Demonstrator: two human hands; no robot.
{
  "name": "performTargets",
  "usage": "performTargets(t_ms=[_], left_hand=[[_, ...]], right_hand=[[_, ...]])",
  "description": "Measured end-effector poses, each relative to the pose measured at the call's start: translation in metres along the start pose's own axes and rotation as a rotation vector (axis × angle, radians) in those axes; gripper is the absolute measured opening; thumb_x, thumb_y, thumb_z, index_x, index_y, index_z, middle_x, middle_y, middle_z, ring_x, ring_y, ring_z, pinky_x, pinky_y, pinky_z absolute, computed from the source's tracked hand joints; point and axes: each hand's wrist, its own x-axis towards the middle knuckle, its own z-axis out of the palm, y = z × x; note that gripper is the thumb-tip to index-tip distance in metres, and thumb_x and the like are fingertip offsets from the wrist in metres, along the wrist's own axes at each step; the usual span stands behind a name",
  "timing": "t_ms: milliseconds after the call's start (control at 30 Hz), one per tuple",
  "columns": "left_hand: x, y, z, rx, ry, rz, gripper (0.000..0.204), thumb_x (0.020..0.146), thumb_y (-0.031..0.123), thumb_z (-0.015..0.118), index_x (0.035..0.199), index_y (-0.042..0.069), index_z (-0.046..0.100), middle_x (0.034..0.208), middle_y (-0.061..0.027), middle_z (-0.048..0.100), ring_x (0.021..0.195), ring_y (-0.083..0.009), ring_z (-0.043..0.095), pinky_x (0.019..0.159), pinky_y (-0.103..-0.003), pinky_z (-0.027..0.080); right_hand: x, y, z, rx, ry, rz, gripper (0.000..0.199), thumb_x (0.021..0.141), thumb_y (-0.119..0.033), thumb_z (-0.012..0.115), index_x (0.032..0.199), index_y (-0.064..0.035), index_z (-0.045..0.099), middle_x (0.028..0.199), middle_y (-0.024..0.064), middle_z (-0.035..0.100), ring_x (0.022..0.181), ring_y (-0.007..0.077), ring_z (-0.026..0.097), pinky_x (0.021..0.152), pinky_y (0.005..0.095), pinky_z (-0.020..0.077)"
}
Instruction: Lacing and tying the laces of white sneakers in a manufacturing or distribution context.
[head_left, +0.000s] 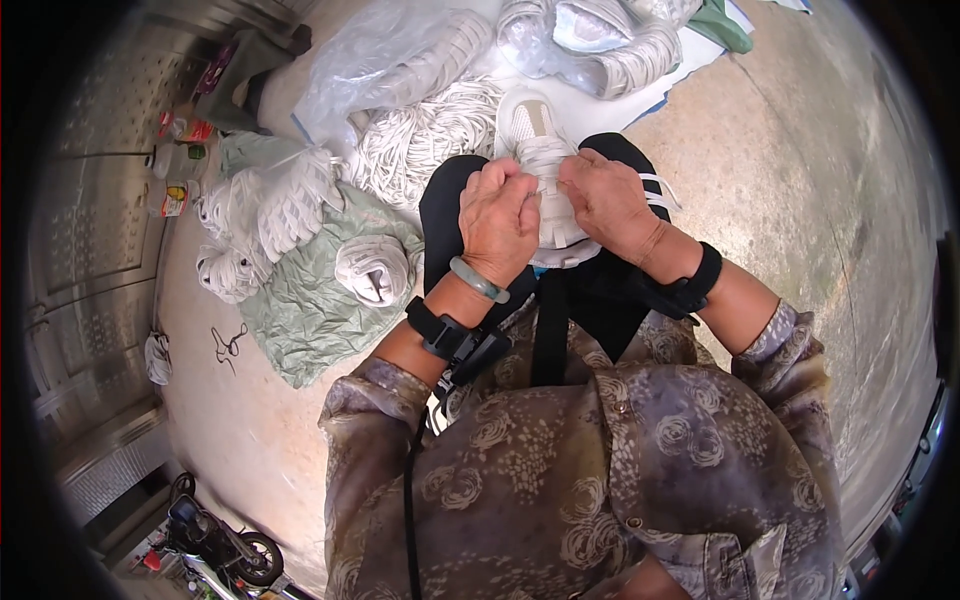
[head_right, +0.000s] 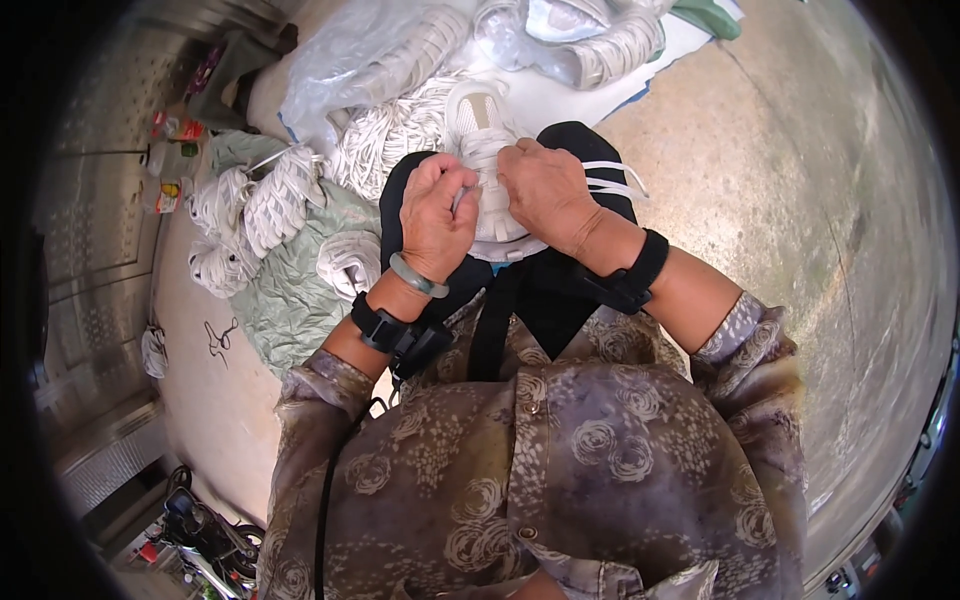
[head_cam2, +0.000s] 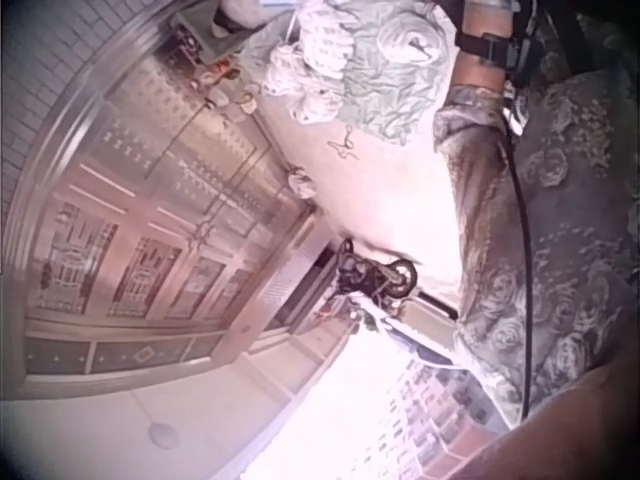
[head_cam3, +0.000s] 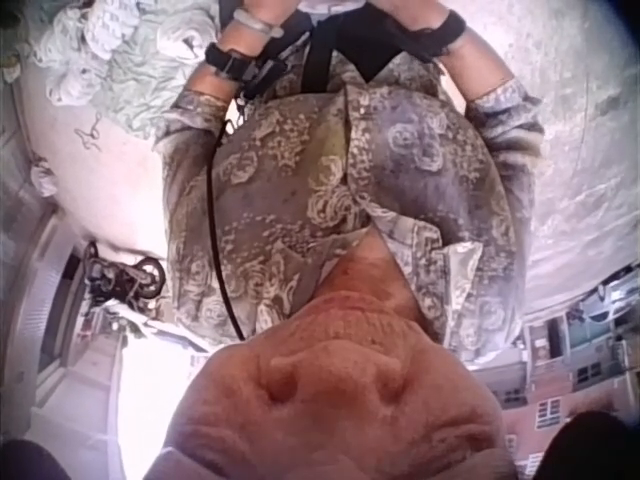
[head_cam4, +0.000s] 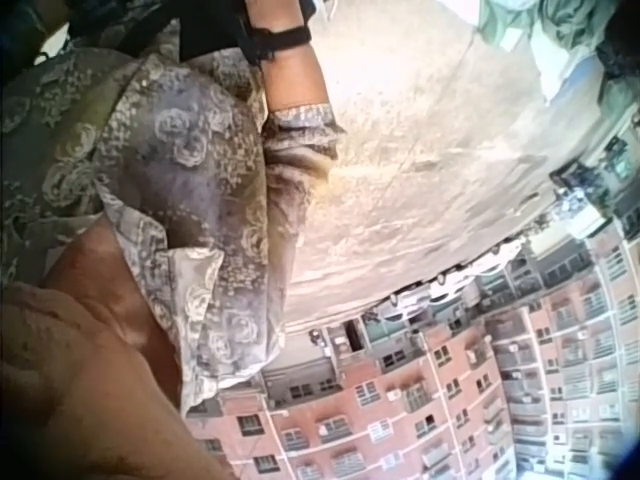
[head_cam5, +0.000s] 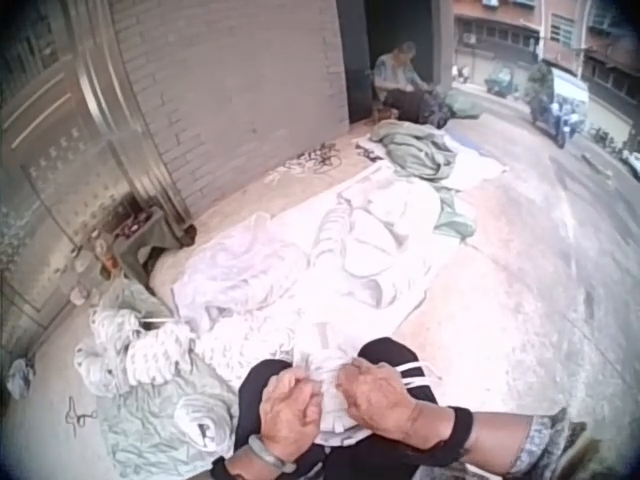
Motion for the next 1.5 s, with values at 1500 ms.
performTargets(t_ms=[1500], left_hand=[[-0.031,-0.061,-0.073,0.393,-0.274,-0.011,0.039,0.070,0.014,0.069,0.106,0.007,0.058,0.132,-0.0124,0.048,0.124,-0.0363,0.040,0.102,-0.053,0.028]], right_hand=[[0.004,0.048,-0.029,1.018,0.187,0.341,0.021,0.095,-0.019,0.054,0.099,0.0006,0.061,0.083,0.0031,0.061,0.077,0.0104,0.059,0.076,0.0259,0.0500]])
